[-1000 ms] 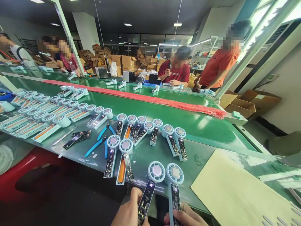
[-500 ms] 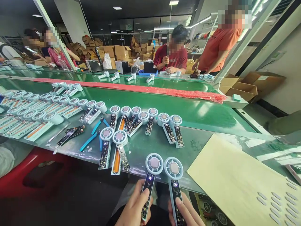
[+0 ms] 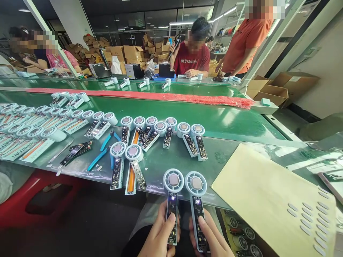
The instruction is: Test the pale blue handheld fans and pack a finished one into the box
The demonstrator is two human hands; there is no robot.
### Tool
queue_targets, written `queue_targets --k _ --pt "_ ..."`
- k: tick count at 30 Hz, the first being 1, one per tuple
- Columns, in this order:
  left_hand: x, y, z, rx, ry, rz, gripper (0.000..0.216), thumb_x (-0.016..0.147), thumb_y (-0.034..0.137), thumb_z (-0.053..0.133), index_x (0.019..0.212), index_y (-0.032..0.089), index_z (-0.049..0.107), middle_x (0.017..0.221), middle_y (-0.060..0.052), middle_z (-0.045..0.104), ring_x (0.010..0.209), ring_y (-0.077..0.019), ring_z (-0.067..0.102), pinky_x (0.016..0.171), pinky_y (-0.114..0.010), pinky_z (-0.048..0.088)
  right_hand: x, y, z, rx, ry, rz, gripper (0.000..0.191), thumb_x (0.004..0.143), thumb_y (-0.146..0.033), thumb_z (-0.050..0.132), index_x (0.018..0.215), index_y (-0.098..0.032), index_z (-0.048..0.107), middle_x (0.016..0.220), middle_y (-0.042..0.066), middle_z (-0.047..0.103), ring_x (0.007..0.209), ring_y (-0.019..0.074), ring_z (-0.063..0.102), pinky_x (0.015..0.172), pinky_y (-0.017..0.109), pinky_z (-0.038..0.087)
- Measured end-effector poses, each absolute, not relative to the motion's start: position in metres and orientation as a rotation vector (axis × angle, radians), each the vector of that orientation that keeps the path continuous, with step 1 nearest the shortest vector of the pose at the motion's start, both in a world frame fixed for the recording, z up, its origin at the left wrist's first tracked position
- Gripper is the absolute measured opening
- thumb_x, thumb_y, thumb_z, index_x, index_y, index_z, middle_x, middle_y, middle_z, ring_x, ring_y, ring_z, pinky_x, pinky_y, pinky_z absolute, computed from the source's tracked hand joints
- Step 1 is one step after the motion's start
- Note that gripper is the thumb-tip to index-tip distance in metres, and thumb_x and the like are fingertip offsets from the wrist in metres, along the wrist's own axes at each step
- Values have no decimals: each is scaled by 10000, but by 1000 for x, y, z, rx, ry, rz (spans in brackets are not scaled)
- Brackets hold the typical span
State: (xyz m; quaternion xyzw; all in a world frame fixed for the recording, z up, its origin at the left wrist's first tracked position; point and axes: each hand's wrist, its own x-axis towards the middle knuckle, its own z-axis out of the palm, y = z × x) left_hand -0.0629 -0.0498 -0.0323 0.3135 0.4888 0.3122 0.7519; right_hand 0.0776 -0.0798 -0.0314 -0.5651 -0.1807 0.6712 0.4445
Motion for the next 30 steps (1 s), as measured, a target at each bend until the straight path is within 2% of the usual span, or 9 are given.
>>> queue_targets --k 6,11,17,21,26,30 --pt "-61 -50 -24 656 1068 672 504 790 541 497 1199 283 356 781 21 450 540 -66 414 341 -124 168 75 -79 -23 -1382 -427 1631 671 663 -631 631 1151 -203 458 563 -49 459 465 120 389 414 205 251" --pt "-60 -51 -23 645 1040 672 620 747 574 537 1223 251 305 783 20 446 585 -77 446 352 -122 224 74 -80 -20 -1361 -460 1625 662 711 -608 600 1215 -216 426 546 -55 426 477 133 375 427 217 244" --pt "-61 -51 -23 679 1034 651 648 747 586 521 1225 227 272 804 10 445 607 -83 442 363 -133 211 76 -82 -25 -1348 -510 1653 734 740 -619 566 1282 -171 356 571 -36 476 510 135 376 456 223 280" --pt "-62 -51 -24 701 1033 633 577 795 555 473 1229 234 270 812 8 445 612 -81 439 388 -148 211 78 -84 -29 -1339 -501 1655 692 750 -610 562 1273 -202 368 630 -24 508 531 143 394 452 222 294" --pt "-62 -52 -26 723 1040 625 555 816 545 437 1252 245 270 830 -5 453 624 -93 446 397 -164 204 77 -84 -31 -1327 -537 1656 653 786 -597 528 1261 -177 372 558 -27 492 505 134 369 449 220 289" --pt "-63 -53 -27 676 1108 605 583 805 559 449 1270 257 271 821 -2 454 612 -89 422 411 -161 201 76 -82 -25 -1379 -491 1608 653 729 -600 594 1208 -199 407 554 -40 471 487 140 382 437 232 290"
